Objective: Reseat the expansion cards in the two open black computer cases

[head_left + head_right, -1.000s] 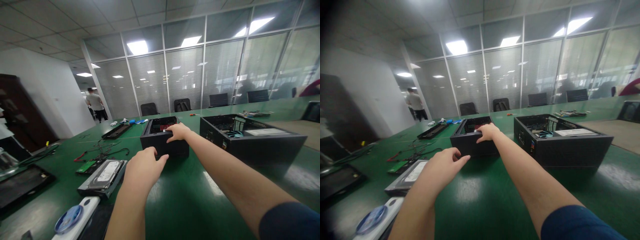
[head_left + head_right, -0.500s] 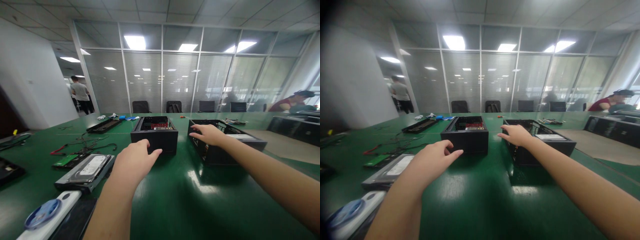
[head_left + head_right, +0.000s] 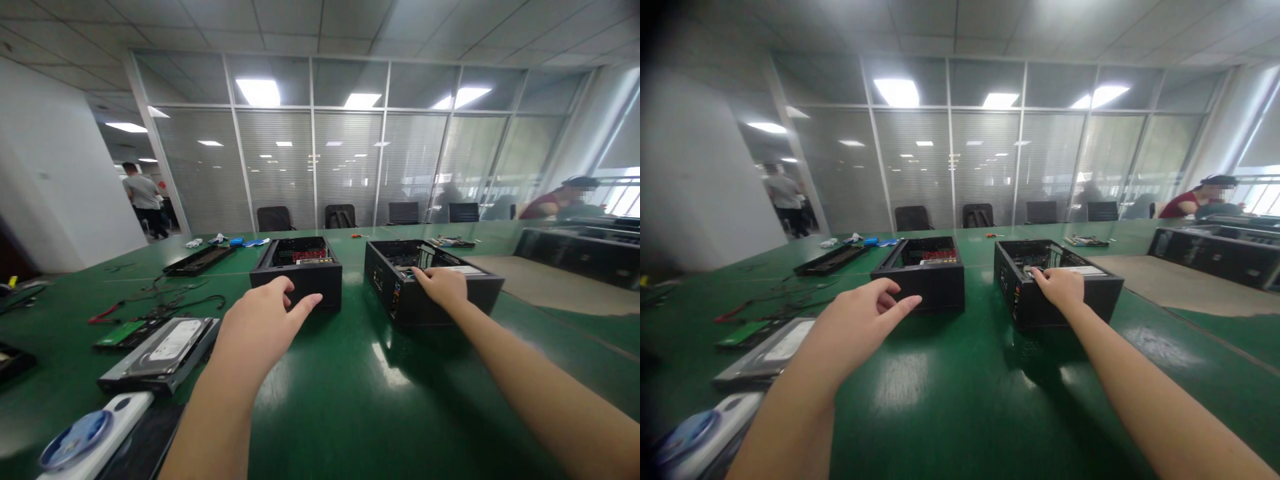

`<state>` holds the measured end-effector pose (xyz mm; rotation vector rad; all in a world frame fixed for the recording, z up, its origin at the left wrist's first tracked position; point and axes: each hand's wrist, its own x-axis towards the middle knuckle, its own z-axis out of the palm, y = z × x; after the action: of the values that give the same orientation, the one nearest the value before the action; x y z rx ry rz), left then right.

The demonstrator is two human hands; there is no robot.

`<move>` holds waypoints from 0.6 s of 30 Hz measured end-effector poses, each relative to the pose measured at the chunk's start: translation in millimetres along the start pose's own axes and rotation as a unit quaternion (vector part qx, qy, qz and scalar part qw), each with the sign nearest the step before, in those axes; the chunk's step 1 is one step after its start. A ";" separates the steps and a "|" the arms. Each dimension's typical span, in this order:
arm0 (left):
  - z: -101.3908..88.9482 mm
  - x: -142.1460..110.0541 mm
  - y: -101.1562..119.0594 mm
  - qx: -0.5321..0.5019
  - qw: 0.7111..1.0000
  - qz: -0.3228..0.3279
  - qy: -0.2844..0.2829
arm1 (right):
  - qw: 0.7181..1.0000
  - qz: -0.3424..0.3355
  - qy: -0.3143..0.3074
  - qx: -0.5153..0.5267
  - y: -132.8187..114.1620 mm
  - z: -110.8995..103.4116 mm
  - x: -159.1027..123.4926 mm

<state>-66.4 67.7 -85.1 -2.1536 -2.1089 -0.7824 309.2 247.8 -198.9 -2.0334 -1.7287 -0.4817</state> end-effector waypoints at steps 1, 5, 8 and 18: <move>-1.8 -1.6 1.7 -0.006 1.000 0.002 0.005 | 1.000 0.011 -0.021 0.006 -0.6 -2.9 3.1; -5.9 -7.4 6.8 -0.010 1.000 0.009 0.009 | 0.997 0.003 -0.074 0.031 1.6 -17.9 1.7; -4.5 -9.5 8.6 -0.007 1.000 0.015 0.006 | 0.995 -0.013 -0.087 0.047 -0.3 -34.1 -19.0; 3.4 -10.7 22.6 -0.030 0.997 0.071 -0.018 | 0.991 -0.083 -0.050 0.090 -24.2 -118.2 -154.4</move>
<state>-43.5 57.2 -84.8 -2.3348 -1.9460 -0.8098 261.4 59.1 -176.4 -1.8248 -1.9353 -0.2665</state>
